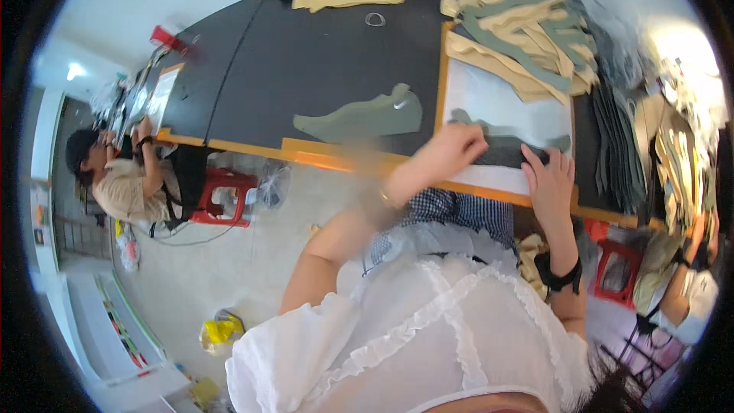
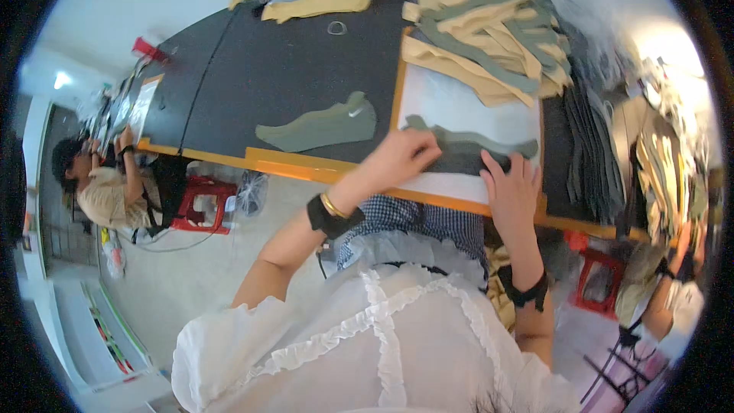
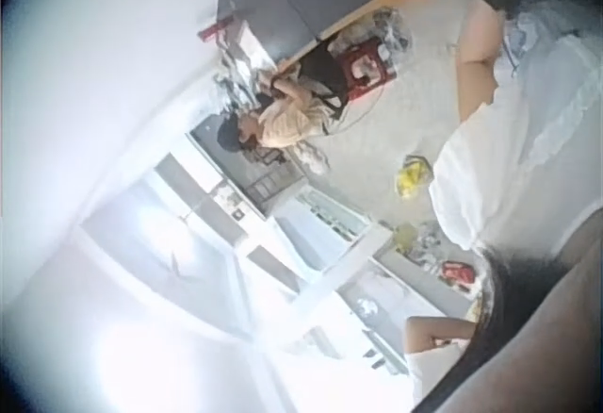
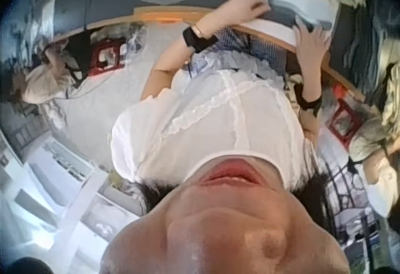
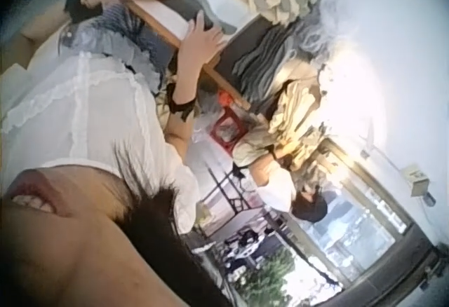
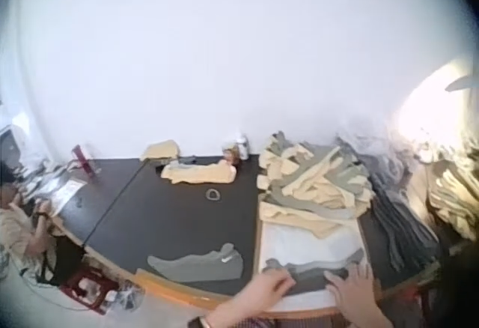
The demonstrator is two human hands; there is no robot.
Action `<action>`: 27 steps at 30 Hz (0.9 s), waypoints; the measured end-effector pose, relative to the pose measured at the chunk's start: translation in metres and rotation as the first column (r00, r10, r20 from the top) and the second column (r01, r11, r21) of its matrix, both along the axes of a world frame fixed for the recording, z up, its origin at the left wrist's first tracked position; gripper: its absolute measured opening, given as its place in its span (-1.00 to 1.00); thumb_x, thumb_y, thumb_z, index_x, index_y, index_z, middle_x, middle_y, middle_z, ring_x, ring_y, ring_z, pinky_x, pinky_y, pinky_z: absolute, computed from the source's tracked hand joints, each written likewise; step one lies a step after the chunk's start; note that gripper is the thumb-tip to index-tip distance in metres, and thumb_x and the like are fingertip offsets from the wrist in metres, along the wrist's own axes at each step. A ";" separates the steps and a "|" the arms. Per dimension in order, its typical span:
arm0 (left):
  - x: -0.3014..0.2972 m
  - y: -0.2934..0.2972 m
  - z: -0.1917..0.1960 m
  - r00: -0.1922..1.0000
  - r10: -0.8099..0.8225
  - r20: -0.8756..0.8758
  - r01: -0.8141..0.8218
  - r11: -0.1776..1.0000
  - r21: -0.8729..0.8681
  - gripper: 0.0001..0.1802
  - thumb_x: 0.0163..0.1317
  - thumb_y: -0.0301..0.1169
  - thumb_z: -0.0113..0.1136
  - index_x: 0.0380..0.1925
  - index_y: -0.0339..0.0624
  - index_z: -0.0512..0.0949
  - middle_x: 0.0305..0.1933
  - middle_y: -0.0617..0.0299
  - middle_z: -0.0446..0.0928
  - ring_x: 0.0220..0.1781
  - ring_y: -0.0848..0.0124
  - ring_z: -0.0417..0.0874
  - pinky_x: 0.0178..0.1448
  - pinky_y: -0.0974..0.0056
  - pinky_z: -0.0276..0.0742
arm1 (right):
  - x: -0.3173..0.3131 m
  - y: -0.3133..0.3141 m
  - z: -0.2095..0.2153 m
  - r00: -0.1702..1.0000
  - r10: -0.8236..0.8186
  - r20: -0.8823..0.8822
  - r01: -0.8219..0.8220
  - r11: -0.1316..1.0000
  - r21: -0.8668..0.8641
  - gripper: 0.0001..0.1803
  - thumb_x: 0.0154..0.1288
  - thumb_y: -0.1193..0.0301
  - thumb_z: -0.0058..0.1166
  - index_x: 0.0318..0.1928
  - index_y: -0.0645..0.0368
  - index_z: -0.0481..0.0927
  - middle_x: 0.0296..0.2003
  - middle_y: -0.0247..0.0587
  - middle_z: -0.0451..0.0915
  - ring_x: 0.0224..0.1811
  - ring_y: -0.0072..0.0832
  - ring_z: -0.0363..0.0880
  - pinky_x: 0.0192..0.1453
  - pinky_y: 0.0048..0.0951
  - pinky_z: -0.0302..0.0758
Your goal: Organizing and inspecting shoe upper components in a factory setting.
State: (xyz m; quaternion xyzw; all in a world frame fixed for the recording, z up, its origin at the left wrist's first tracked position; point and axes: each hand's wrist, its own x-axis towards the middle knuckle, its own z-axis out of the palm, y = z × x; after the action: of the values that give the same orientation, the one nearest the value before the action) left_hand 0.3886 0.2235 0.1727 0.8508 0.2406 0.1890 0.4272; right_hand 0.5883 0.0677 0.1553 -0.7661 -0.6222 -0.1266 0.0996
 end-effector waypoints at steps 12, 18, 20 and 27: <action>0.007 0.026 0.006 0.990 0.036 -0.139 -0.029 0.998 0.053 -0.55 -0.07 -0.47 0.44 -0.31 -0.28 0.32 -0.28 -0.14 0.48 -0.16 -0.14 0.53 -0.10 0.03 0.46 | 0.004 -0.012 0.016 0.881 0.067 -0.469 0.088 0.950 0.301 -0.65 0.18 0.59 0.17 0.00 0.08 0.58 0.09 0.00 0.39 0.18 -0.05 0.39 0.27 -0.16 0.33; -0.106 0.102 0.104 0.970 0.236 -0.053 -0.241 0.961 -0.134 -0.47 -0.08 -0.60 0.45 -0.07 -0.20 0.44 -0.10 0.29 0.51 -0.09 0.43 0.58 -0.03 0.31 0.55 | 0.009 -0.009 0.042 0.719 0.228 -0.656 0.034 0.932 0.361 -0.72 0.21 0.58 0.12 -0.05 0.12 0.59 -0.08 -0.06 0.57 0.04 -0.10 0.51 0.19 -0.22 0.42; -0.148 0.158 0.109 0.948 0.305 -0.093 -0.317 0.933 -0.170 -0.49 -0.03 -0.64 0.37 -0.02 -0.22 0.46 -0.07 0.31 0.49 -0.10 0.49 0.52 -0.09 0.39 0.47 | 0.004 0.012 0.036 0.443 0.201 -0.874 -0.018 0.976 0.215 -0.74 0.31 0.52 0.05 0.01 0.16 0.58 -0.13 -0.07 0.62 -0.04 -0.18 0.59 0.11 -0.22 0.50; -0.385 0.327 0.002 0.869 0.464 -0.171 -0.474 0.880 -0.021 -0.33 0.00 -0.52 0.40 0.18 -0.26 0.40 0.15 0.17 0.46 0.12 0.32 0.51 0.19 0.25 0.44 | -0.080 0.153 0.011 0.510 0.367 -0.778 -0.440 0.889 0.131 -0.32 0.21 0.23 0.23 0.31 0.14 0.33 -0.05 0.24 0.54 0.05 0.03 0.53 0.18 -0.10 0.44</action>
State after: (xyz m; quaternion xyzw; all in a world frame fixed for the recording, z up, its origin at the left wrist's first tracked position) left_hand 0.0040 0.5504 0.1746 0.7658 0.4791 0.2103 0.3739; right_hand 0.5080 0.2203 0.1666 -0.5799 -0.6798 0.2740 0.3558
